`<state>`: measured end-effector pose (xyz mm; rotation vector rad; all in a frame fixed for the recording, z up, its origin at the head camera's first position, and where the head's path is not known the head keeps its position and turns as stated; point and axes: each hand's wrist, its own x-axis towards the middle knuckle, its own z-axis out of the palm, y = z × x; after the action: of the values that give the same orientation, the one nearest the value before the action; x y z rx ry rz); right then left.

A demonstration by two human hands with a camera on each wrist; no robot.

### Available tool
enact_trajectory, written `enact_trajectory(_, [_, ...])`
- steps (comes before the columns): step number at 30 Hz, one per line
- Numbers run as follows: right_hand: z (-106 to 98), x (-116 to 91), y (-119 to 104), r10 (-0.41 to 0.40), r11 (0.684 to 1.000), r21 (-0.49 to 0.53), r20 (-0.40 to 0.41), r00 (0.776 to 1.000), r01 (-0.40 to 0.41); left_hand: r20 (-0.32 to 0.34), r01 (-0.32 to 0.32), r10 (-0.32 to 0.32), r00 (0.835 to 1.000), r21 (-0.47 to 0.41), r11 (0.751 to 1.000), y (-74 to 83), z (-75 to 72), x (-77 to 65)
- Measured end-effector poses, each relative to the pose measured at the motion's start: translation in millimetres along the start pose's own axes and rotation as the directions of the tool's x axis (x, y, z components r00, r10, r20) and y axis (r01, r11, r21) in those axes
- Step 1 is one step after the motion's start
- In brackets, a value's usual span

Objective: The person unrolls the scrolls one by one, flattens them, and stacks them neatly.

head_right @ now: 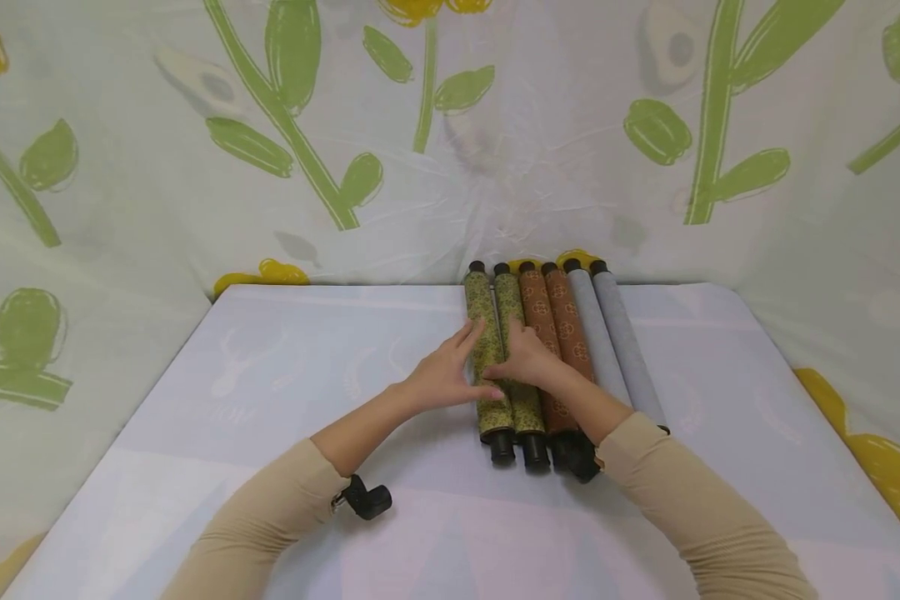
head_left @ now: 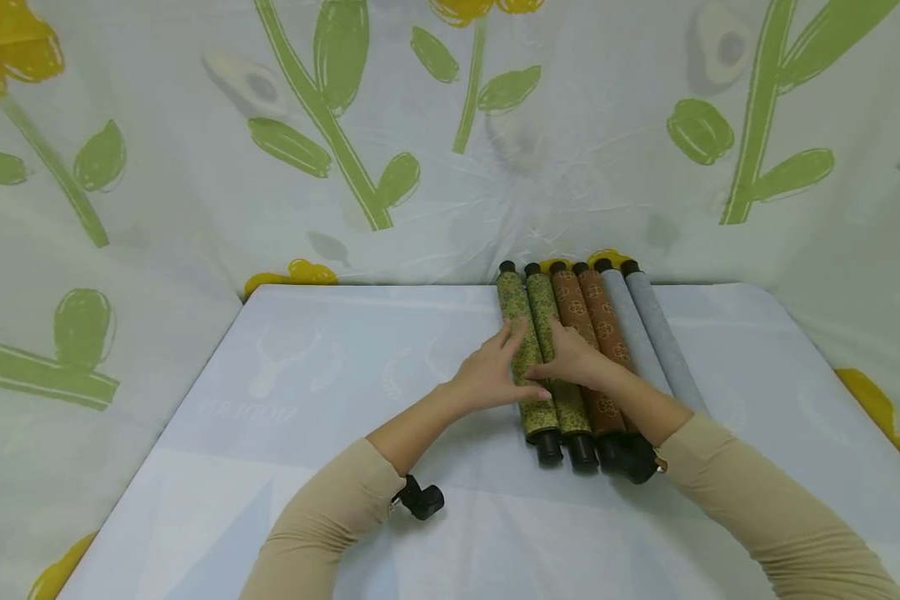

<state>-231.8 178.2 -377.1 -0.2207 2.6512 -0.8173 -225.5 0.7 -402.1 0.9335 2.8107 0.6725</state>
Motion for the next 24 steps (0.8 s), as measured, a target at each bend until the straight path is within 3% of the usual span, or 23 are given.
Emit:
enact_trajectory(10, [1.4, 0.0, -3.5, -0.021, 0.999, -0.037, -0.002, 1.000, 0.021, 0.032, 0.043, -0.042, 0.999, -0.056, 0.998, -4.8, 13.9, 7.9])
enact_trajectory(14, [-0.5, -0.4, -4.6, -0.005, 0.999, -0.033, 0.007, 1.000, 0.005, 0.027, 0.065, -0.062, 0.998, -0.121, 0.991, -5.3, 18.3, 10.0])
enact_trajectory(18, [-0.3, -0.7, -4.5, 0.021, 1.000, -0.021, 0.027, 0.999, -0.021, 0.047, 0.112, -0.103, 0.994, -0.251, 0.961, -3.4, 22.0, 9.3])
enact_trajectory(24, [-3.2, 0.7, -3.6, 0.029, 1.000, 0.002, 0.037, 0.999, -0.029, 0.088, 0.185, -0.163, 0.983, -0.413, 0.892, 1.4, 23.3, 11.4])
